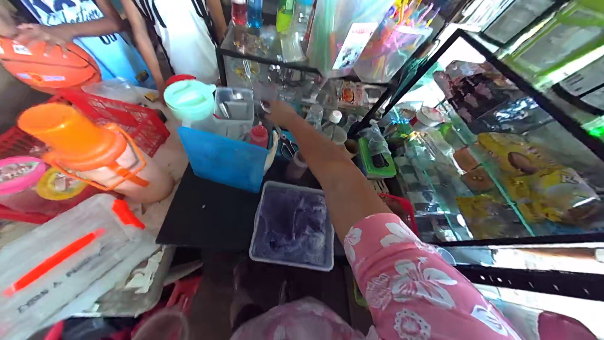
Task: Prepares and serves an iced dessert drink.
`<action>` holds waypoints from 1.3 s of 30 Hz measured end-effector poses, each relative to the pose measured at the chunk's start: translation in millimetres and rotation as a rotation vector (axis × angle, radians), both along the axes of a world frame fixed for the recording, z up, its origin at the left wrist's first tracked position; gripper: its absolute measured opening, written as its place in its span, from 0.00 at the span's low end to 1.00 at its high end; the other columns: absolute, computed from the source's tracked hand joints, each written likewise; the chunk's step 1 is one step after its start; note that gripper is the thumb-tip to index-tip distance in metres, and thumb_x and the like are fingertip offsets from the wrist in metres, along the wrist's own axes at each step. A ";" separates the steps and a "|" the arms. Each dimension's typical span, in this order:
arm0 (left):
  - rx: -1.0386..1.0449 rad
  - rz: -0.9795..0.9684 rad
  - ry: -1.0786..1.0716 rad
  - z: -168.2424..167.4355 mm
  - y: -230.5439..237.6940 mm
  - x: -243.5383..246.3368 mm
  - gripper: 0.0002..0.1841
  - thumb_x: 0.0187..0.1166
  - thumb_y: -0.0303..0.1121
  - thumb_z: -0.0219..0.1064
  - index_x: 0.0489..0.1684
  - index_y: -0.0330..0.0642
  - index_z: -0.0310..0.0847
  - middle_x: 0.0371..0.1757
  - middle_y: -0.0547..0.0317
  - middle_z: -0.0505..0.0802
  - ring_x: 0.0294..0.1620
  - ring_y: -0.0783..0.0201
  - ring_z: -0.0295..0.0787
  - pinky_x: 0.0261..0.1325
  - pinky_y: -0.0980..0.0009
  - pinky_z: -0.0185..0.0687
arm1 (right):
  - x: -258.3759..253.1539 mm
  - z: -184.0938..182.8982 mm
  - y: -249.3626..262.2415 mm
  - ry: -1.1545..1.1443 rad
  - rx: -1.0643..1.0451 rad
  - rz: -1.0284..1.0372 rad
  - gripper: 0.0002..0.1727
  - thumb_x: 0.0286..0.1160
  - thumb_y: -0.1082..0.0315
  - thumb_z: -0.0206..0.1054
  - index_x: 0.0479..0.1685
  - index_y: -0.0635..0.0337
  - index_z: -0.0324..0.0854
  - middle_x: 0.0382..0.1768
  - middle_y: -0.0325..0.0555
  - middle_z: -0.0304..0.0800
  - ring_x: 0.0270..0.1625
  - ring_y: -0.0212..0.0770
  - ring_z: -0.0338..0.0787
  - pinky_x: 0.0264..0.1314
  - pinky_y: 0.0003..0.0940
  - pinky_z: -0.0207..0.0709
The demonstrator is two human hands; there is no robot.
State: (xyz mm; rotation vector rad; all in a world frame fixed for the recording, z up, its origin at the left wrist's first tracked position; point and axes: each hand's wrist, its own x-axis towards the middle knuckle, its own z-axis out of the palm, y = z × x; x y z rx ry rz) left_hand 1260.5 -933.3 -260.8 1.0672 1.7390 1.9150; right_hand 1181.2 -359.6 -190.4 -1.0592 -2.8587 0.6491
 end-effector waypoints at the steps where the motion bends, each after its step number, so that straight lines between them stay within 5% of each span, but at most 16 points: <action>1: -0.001 0.000 -0.021 -2.3 3.6 10.3 0.34 0.64 0.58 0.81 0.74 0.69 0.77 0.68 0.84 0.88 0.68 0.78 0.83 0.73 0.74 0.79 | 4.3 8.5 -6.0 0.068 -0.006 -0.008 0.35 0.83 0.55 0.65 0.85 0.63 0.64 0.71 0.69 0.81 0.74 0.68 0.82 0.75 0.70 0.72; 4: 0.038 0.006 -0.063 -28.1 15.3 32.8 0.36 0.65 0.62 0.78 0.76 0.70 0.77 0.78 0.81 0.82 0.78 0.73 0.77 0.78 0.71 0.76 | 26.5 42.5 -35.0 0.353 -0.048 -0.029 0.40 0.83 0.58 0.64 0.93 0.55 0.51 0.66 0.65 0.87 0.67 0.64 0.88 0.69 0.64 0.78; 6: 0.019 0.030 -0.175 -43.5 29.6 49.3 0.38 0.63 0.66 0.77 0.75 0.63 0.78 0.80 0.74 0.81 0.78 0.69 0.78 0.76 0.69 0.80 | 60.1 58.7 -62.8 0.542 -0.130 0.030 0.45 0.83 0.61 0.64 0.97 0.49 0.41 0.74 0.60 0.82 0.68 0.58 0.88 0.69 0.60 0.80; 9: -0.079 0.075 -0.440 -53.1 57.2 72.1 0.49 0.57 0.68 0.79 0.76 0.45 0.72 0.72 0.66 0.85 0.70 0.69 0.83 0.68 0.64 0.85 | 139.6 43.1 -120.1 0.704 -0.275 0.130 0.41 0.85 0.64 0.62 0.95 0.54 0.46 0.82 0.58 0.74 0.71 0.51 0.86 0.69 0.53 0.82; 11: -0.215 0.076 -0.620 -49.4 76.0 79.2 0.53 0.60 0.63 0.78 0.82 0.36 0.61 0.73 0.57 0.81 0.69 0.66 0.82 0.66 0.62 0.85 | 198.7 10.4 -163.2 0.603 -0.370 0.069 0.39 0.85 0.65 0.62 0.95 0.52 0.48 0.74 0.61 0.79 0.65 0.52 0.89 0.65 0.55 0.84; 13: -0.335 0.049 -0.732 -45.5 93.7 79.3 0.40 0.77 0.50 0.65 0.87 0.38 0.56 0.78 0.49 0.77 0.72 0.58 0.79 0.67 0.55 0.84 | 247.4 -37.1 -199.9 0.376 -0.431 -0.036 0.40 0.86 0.63 0.62 0.96 0.46 0.46 0.68 0.66 0.83 0.59 0.62 0.90 0.59 0.64 0.83; 15: -0.426 0.022 -0.789 -46.4 110.6 74.6 0.32 0.90 0.44 0.52 0.91 0.41 0.50 0.80 0.42 0.74 0.73 0.53 0.78 0.67 0.52 0.82 | 270.4 -79.3 -221.9 0.074 -0.437 -0.099 0.40 0.87 0.63 0.59 0.97 0.44 0.45 0.70 0.69 0.81 0.64 0.66 0.87 0.66 0.67 0.79; 18: -0.518 0.008 -0.880 -47.2 135.0 63.7 0.30 0.95 0.48 0.46 0.92 0.47 0.47 0.73 0.38 0.78 0.64 0.49 0.83 0.59 0.50 0.84 | 268.7 -98.8 -241.1 -0.294 -0.353 -0.150 0.38 0.89 0.60 0.54 0.97 0.34 0.44 0.78 0.71 0.72 0.68 0.69 0.85 0.69 0.65 0.77; 23: -0.544 -0.085 -1.005 -41.3 154.7 53.6 0.30 0.94 0.53 0.44 0.91 0.52 0.49 0.74 0.40 0.79 0.65 0.46 0.83 0.59 0.45 0.83 | 233.7 -104.0 -242.1 -0.388 -0.186 -0.239 0.39 0.87 0.64 0.54 0.96 0.27 0.46 0.78 0.76 0.68 0.65 0.73 0.85 0.63 0.66 0.79; 28: -0.398 -0.101 -1.041 -44.7 166.3 49.6 0.29 0.94 0.48 0.47 0.90 0.47 0.49 0.69 0.42 0.82 0.60 0.53 0.87 0.55 0.56 0.88 | 218.6 -101.4 -257.0 -0.481 -0.239 -0.196 0.45 0.84 0.74 0.52 0.98 0.33 0.37 0.72 0.74 0.74 0.65 0.69 0.86 0.63 0.62 0.81; 32: -0.347 -0.104 -1.087 -50.9 171.6 47.9 0.30 0.95 0.50 0.45 0.92 0.48 0.47 0.75 0.41 0.79 0.66 0.50 0.85 0.61 0.52 0.87 | 220.8 -96.0 -271.1 -0.534 -0.331 -0.131 0.47 0.81 0.72 0.56 0.98 0.40 0.35 0.66 0.69 0.84 0.69 0.68 0.85 0.69 0.66 0.77; 39: -0.376 -0.087 -1.120 -56.2 172.6 44.9 0.31 0.94 0.53 0.44 0.92 0.50 0.47 0.80 0.41 0.75 0.72 0.46 0.80 0.64 0.46 0.82 | 230.7 -67.7 -270.7 -0.635 -0.392 -0.054 0.46 0.79 0.71 0.60 0.97 0.47 0.40 0.66 0.73 0.83 0.70 0.72 0.82 0.70 0.71 0.73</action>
